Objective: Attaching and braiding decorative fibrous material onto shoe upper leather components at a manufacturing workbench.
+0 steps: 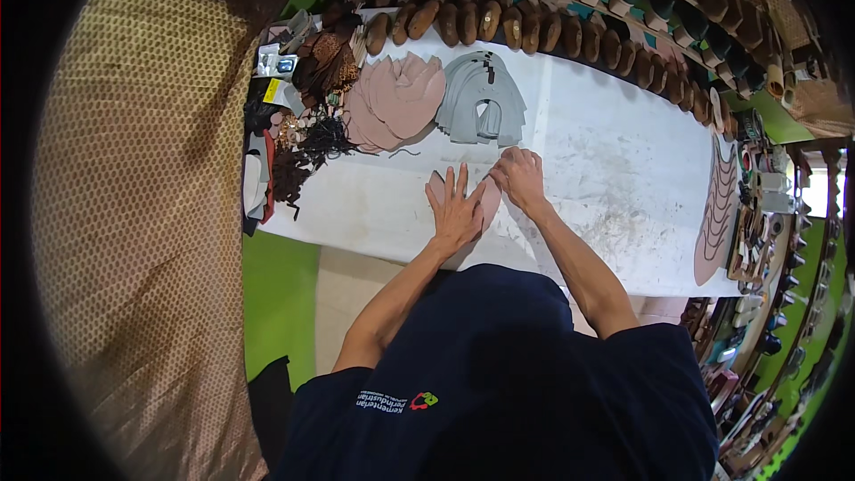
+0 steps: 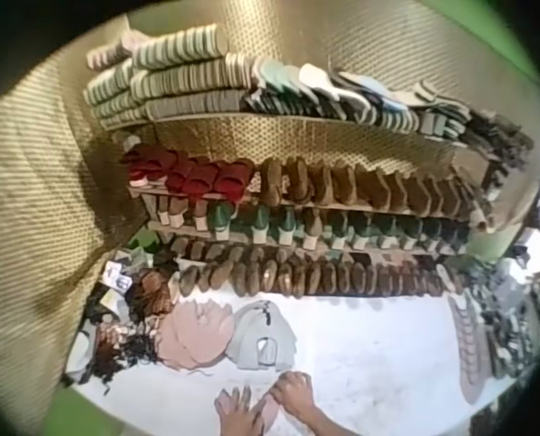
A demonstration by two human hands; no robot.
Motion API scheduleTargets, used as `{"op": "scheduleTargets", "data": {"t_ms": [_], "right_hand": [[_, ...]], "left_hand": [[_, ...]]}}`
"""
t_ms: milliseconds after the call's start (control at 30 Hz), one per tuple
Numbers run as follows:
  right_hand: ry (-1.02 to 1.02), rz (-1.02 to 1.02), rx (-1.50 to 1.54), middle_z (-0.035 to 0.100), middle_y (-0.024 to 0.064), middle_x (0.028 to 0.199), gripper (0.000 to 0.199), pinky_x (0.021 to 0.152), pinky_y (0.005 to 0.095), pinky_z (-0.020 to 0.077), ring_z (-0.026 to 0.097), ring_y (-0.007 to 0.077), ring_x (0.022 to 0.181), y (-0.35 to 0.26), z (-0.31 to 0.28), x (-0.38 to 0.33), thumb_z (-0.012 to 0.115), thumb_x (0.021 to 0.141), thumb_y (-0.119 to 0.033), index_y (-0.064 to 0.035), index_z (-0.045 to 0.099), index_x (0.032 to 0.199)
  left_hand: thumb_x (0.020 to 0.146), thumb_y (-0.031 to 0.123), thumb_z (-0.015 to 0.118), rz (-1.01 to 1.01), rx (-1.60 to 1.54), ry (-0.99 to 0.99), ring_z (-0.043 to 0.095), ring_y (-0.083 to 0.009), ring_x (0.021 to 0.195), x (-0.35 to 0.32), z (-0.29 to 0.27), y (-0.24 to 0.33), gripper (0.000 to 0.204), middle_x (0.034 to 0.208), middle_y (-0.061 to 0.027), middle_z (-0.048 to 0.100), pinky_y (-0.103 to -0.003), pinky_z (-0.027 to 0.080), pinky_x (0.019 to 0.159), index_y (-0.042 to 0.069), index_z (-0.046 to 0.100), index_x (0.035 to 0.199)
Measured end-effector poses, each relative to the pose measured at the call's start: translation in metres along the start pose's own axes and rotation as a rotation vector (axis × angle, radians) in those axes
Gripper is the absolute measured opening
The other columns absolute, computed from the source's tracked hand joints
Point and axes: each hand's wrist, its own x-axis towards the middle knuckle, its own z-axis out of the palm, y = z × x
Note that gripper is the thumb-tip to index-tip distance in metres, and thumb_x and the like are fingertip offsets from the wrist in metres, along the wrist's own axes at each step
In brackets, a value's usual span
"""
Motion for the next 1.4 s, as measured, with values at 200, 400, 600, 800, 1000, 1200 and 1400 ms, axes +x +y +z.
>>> {"op": "scheduleTargets", "data": {"t_ms": [200, 400, 600, 800, 1000, 1200, 1400], "right_hand": [[-0.045, 0.042, -0.007, 0.066, 0.0057, 0.116, 0.02, 0.11, 0.0526, 0.0365, 0.06, 0.0284, 0.114, 0.001, 0.001, 0.003, 0.073, 0.091, -0.029, -0.0108, 0.08, 0.097], [-0.069, 0.062, -0.051, 0.066, 0.0055, 0.117, 0.021, 0.113, 0.0552, 0.0345, 0.061, 0.0281, 0.115, -0.001, 0.0, 0.005, 0.074, 0.091, -0.03, -0.0117, 0.08, 0.097], [-0.1, 0.094, -0.046, 0.067, 0.005, 0.115, 0.021, 0.114, 0.0559, 0.0344, 0.061, 0.0277, 0.115, -0.002, -0.004, 0.009, 0.076, 0.09, -0.031, -0.0116, 0.081, 0.096], [-0.097, 0.102, -0.042, 0.067, 0.0045, 0.112, 0.022, 0.111, 0.0557, 0.0374, 0.062, 0.0273, 0.114, -0.001, -0.002, 0.013, 0.079, 0.087, -0.032, -0.0112, 0.081, 0.093], [-0.099, 0.165, -0.008, 0.068, 0.0044, 0.111, 0.024, 0.109, 0.0541, 0.0393, 0.062, 0.0268, 0.113, 0.003, -0.003, 0.016, 0.081, 0.085, -0.036, -0.0128, 0.081, 0.092], [-0.229, 0.363, 0.079, 0.07, 0.0062, 0.111, 0.023, 0.103, 0.05, 0.0422, 0.062, 0.0279, 0.111, -0.002, -0.017, 0.026, 0.081, 0.086, -0.035, -0.0129, 0.08, 0.091], [0.168, 0.223, 0.236, 0.071, 0.0078, 0.112, 0.016, 0.098, 0.0481, 0.0461, 0.062, 0.0314, 0.11, 0.01, -0.014, -0.009, 0.072, 0.093, -0.022, -0.0071, 0.078, 0.099]], "left_hand": [[0.093, 0.029, 0.065, -0.025, -0.047, 0.011, 0.016, -0.043, 0.16, 0.002, 0.003, 0.003, 0.055, 0.175, -0.0161, 0.017, -0.084, 0.011, 0.112, 0.027, 0.059, 0.148], [0.093, 0.031, 0.066, -0.002, -0.063, 0.06, 0.016, -0.0431, 0.159, 0.007, 0.002, 0.004, 0.051, 0.175, -0.0165, 0.018, -0.082, 0.012, 0.112, 0.026, 0.062, 0.144], [0.094, 0.031, 0.066, -0.012, -0.017, 0.026, 0.017, -0.0428, 0.159, 0.009, 0.0, 0.002, 0.051, 0.175, -0.016, 0.018, -0.083, 0.011, 0.112, 0.026, 0.062, 0.144], [0.094, 0.031, 0.066, -0.001, -0.021, 0.047, 0.016, -0.0425, 0.16, 0.009, 0.002, 0.001, 0.052, 0.175, -0.0162, 0.018, -0.083, 0.011, 0.112, 0.026, 0.061, 0.145], [0.094, 0.03, 0.066, -0.006, -0.01, 0.018, 0.015, -0.0422, 0.16, 0.008, 0.001, 0.002, 0.053, 0.175, -0.0167, 0.017, -0.083, 0.011, 0.112, 0.027, 0.06, 0.147], [0.094, 0.03, 0.066, -0.031, -0.027, -0.01, 0.014, -0.0422, 0.16, 0.002, 0.0, -0.001, 0.06, 0.175, -0.0168, 0.017, -0.084, 0.01, 0.112, 0.029, 0.053, 0.153], [0.093, 0.027, 0.064, -0.076, -0.14, 0.011, 0.013, -0.0422, 0.161, -0.011, -0.024, -0.002, 0.071, 0.175, -0.0182, 0.017, -0.082, 0.003, 0.115, 0.026, 0.043, 0.161]]}}
